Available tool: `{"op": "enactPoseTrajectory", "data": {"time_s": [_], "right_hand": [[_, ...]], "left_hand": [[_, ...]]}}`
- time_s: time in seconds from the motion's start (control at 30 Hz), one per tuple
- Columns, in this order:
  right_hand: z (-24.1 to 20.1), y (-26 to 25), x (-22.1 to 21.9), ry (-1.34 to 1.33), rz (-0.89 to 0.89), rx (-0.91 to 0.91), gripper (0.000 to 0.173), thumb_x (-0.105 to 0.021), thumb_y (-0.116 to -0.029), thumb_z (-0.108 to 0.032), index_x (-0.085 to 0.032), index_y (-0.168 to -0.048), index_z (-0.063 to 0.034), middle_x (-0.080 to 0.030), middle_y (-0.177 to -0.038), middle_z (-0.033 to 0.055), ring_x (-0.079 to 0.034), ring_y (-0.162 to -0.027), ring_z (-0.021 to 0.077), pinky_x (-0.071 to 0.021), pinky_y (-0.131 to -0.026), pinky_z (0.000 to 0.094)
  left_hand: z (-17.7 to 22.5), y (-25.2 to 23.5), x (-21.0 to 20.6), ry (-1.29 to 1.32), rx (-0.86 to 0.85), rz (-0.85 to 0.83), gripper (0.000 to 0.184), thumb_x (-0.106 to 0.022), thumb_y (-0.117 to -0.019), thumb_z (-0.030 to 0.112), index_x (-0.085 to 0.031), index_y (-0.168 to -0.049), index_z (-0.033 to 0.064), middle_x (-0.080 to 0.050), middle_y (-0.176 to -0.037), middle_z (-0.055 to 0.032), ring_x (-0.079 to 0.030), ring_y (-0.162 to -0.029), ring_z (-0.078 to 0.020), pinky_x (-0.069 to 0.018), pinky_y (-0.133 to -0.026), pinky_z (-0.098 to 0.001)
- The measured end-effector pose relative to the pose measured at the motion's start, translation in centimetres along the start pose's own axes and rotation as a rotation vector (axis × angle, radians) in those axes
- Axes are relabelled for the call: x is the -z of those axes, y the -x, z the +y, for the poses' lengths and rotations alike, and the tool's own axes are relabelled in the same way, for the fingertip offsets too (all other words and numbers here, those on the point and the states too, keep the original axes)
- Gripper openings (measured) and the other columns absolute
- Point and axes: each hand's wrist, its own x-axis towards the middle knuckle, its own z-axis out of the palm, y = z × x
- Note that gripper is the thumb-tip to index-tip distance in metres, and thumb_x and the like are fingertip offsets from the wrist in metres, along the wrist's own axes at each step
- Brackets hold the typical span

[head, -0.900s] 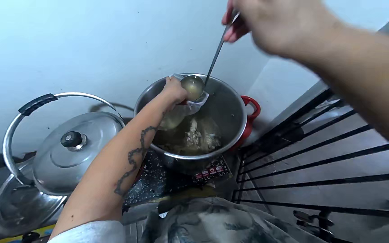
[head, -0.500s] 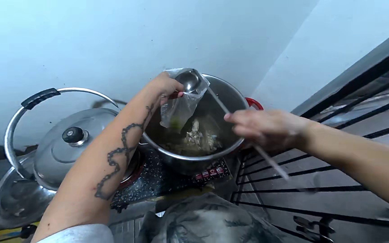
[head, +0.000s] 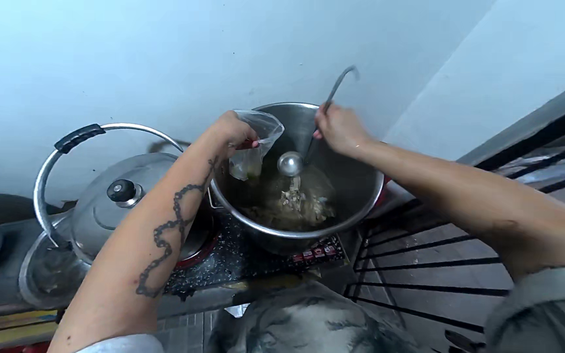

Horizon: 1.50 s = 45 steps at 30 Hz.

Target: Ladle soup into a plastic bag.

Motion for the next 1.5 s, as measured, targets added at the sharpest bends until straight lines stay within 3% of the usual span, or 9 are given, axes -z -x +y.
{"op": "enactPoseTrajectory", "data": {"time_s": [0.3,0.5,0.87,1.07,1.17,1.27,1.33,1.4,1.5], "right_hand": [[0.0,-4.0,-7.6,0.095,-0.245,0.083,0.038,-0.035,-0.1127,-0.017,-0.049,-0.134,0.0119,-0.062,-0.122,0.0320,-0.064,-0.115,0.0447,-0.0502,-0.100,0.0543],[0.8,-4.2,-7.4,-0.042,-0.213,-0.125,0.038,-0.033,-0.1130,-0.017,-0.049,-0.135,0.0093,-0.064,-0.121,0.0303,-0.068,-0.113,0.0403,-0.0521,-0.100,0.0519],[-0.7,-1.9,5.7,-0.221,0.068,-0.060,0.041,-0.029,-0.1140,-0.021,-0.052,-0.131,0.0086,-0.066,-0.116,0.0191,-0.072,-0.094,0.0171,-0.0591,-0.089,0.0353],[-5.6,-1.2,12.3,-0.242,0.191,0.008,0.032,-0.035,-0.1119,-0.020,-0.058,-0.117,0.0015,-0.065,-0.098,0.0030,-0.069,-0.078,0.0023,-0.0607,-0.076,0.0223],[-8.1,-0.8,13.1,-0.264,0.218,0.057,0.023,-0.042,-0.1094,-0.016,-0.059,-0.109,-0.0013,-0.064,-0.091,0.0006,-0.069,-0.073,0.0013,-0.0606,-0.073,0.0196],[-10.2,0.7,12.3,-0.165,0.198,0.150,0.028,-0.040,-0.1106,-0.017,-0.061,-0.109,0.0012,-0.065,-0.093,0.0037,-0.069,-0.075,0.0026,-0.0603,-0.074,0.0206],[-10.7,2.8,10.5,0.027,0.172,0.295,0.035,-0.034,-0.1131,-0.021,-0.059,-0.120,0.0027,-0.067,-0.099,0.0083,-0.070,-0.081,0.0071,-0.0594,-0.078,0.0251],[-9.2,5.2,7.2,0.148,0.237,0.626,0.031,-0.039,-0.1105,-0.013,-0.062,-0.116,0.0070,-0.068,-0.093,0.0148,-0.069,-0.080,0.0195,-0.0563,-0.075,0.0345],[-4.6,8.3,3.1,0.212,0.157,1.064,0.022,-0.049,-0.1024,-0.007,-0.064,-0.112,0.0067,-0.068,-0.107,0.0217,-0.071,-0.094,0.0317,-0.0603,-0.077,0.0411]], "left_hand": [[-0.7,0.3,0.5,0.009,0.023,-0.020,0.059,-0.063,-0.0903,-0.011,-0.034,-0.142,-0.0043,-0.059,-0.100,-0.0126,-0.063,-0.075,-0.0093,-0.0554,-0.072,-0.0221],[-1.3,0.1,0.6,0.029,0.016,-0.015,0.069,-0.063,-0.0888,-0.013,-0.029,-0.148,-0.0025,-0.056,-0.107,-0.0148,-0.063,-0.077,-0.0108,-0.0556,-0.072,-0.0227],[-1.5,-1.2,-0.3,-0.005,0.027,0.017,0.067,-0.066,-0.0890,-0.009,-0.032,-0.147,-0.0037,-0.048,-0.130,-0.0212,-0.065,-0.092,-0.0161,-0.0575,-0.078,-0.0260],[-1.3,-3.1,-1.9,-0.112,0.020,-0.003,0.053,-0.069,-0.0861,-0.007,-0.046,-0.135,-0.0086,-0.060,-0.114,-0.0187,-0.067,-0.085,-0.0149,-0.0580,-0.079,-0.0277],[-0.6,-2.9,-3.0,-0.115,0.024,-0.023,0.058,-0.069,-0.0863,-0.008,-0.042,-0.138,-0.0079,-0.059,-0.113,-0.0186,-0.067,-0.083,-0.0138,-0.0583,-0.076,-0.0259],[-0.1,-2.6,-3.6,-0.107,0.012,-0.052,0.061,-0.069,-0.0867,-0.007,-0.041,-0.141,-0.0074,-0.054,-0.123,-0.0216,-0.066,-0.089,-0.0164,-0.0584,-0.078,-0.0274],[0.1,-2.3,-3.8,-0.074,-0.004,-0.063,0.055,-0.069,-0.0868,-0.008,-0.044,-0.136,-0.0065,-0.056,-0.115,-0.0183,-0.065,-0.084,-0.0147,-0.0577,-0.075,-0.0260],[0.2,-2.0,-3.6,-0.066,-0.039,-0.090,0.048,-0.068,-0.0883,-0.007,-0.047,-0.132,-0.0051,-0.059,-0.106,-0.0138,-0.065,-0.080,-0.0117,-0.0570,-0.074,-0.0249],[0.6,-1.6,-3.0,-0.064,-0.084,-0.109,0.044,-0.067,-0.0882,-0.004,-0.051,-0.130,-0.0044,-0.064,-0.104,-0.0119,-0.066,-0.080,-0.0109,-0.0577,-0.074,-0.0261]]}}
